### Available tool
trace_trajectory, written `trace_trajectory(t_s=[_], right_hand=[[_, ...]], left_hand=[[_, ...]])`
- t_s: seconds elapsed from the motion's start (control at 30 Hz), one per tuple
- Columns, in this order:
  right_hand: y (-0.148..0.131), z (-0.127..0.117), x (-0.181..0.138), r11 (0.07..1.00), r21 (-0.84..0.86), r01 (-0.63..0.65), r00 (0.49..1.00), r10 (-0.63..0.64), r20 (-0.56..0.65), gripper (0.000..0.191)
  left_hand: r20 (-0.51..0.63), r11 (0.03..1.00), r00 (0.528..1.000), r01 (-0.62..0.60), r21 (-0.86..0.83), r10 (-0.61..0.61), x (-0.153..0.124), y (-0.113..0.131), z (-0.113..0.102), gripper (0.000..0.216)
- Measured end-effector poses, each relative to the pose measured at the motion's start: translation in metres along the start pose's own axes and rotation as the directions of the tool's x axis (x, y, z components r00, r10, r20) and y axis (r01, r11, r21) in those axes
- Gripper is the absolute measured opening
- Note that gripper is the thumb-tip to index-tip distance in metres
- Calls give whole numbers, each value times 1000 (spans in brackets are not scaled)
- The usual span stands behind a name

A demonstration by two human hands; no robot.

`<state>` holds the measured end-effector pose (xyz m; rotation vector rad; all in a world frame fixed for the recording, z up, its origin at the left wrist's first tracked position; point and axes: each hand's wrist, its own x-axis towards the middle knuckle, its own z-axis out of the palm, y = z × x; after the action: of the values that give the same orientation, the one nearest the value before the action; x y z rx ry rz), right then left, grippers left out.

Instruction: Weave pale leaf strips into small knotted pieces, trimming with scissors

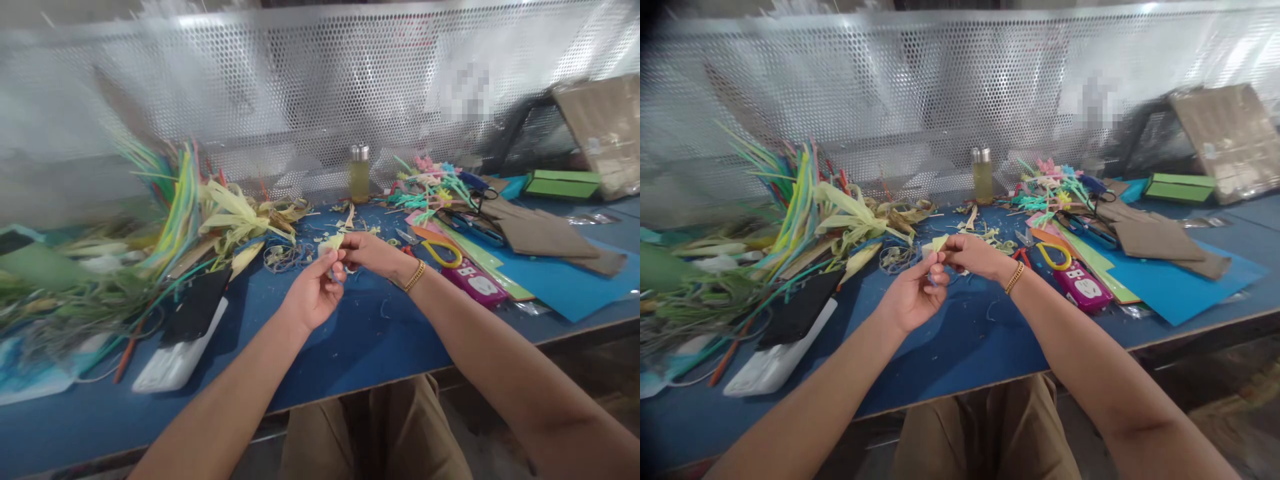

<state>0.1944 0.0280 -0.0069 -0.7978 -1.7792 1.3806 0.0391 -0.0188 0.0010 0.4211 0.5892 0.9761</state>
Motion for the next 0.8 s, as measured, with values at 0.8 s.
trace_trajectory(t_s=[0.8], right_hand=[[-28,-7,-12,906,-391,160,982,-186,-29,8]], left_hand=[[-60,498,747,-379,780,662,17,-5,-16,16]])
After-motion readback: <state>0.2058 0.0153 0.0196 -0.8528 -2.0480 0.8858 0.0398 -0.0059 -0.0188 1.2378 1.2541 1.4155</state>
